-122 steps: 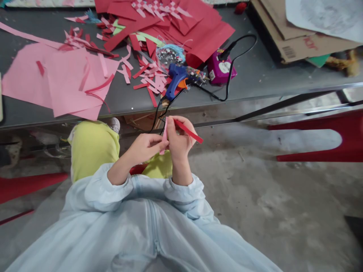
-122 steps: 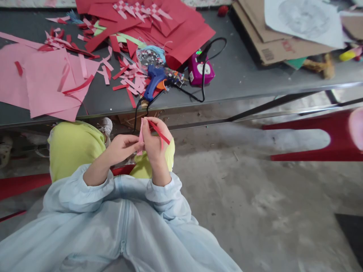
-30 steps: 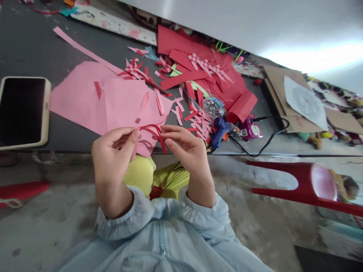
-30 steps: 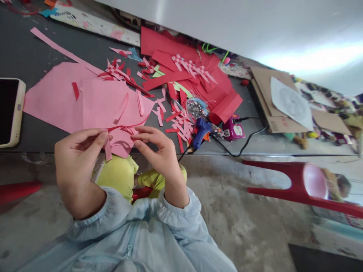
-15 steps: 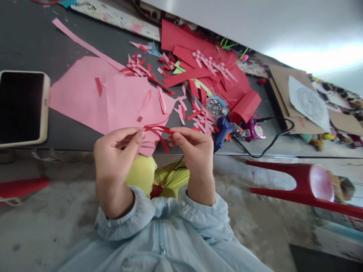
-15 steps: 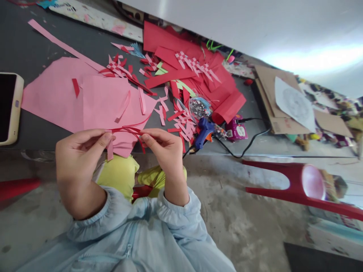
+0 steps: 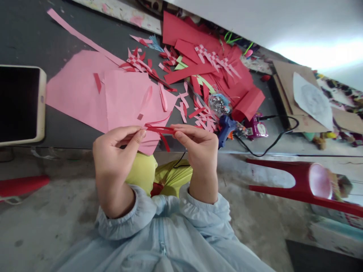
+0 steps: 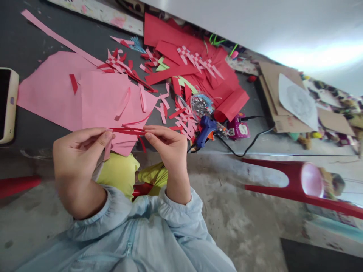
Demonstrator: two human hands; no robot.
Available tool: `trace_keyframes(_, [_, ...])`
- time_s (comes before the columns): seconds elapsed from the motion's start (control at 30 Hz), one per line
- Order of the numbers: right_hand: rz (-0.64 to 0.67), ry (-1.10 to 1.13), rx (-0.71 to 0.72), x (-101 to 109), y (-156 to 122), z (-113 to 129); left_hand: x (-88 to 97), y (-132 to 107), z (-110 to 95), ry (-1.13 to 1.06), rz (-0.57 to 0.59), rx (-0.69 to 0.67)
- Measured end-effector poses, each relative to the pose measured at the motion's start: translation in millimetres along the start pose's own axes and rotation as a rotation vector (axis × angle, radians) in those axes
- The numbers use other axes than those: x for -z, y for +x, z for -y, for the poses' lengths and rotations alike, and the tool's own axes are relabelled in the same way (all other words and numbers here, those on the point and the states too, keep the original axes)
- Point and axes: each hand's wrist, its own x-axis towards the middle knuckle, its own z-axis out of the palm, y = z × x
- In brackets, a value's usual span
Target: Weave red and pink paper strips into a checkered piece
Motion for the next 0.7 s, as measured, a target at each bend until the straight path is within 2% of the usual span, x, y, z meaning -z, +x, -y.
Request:
trace_keyframes(0.17, [-0.057, -0.018, -0.045, -0.5, 0.0, 0.5, 0.4, 0.0, -1.2, -0.006, 0.005, 0.004])
trace_keyframes(0.47, [-0.033, 0.045, -0.016, -2.3, 0.6, 1.6, -2.5, 0.5, -0.6, -0.073, -0.024, 0.015])
trace_keyframes(0.7, [-0.036, 0.06, -0.08, 0.6, 0.1, 5.4, -4.3, 1.5, -0.5, -0.093, 0.0, 0.017])
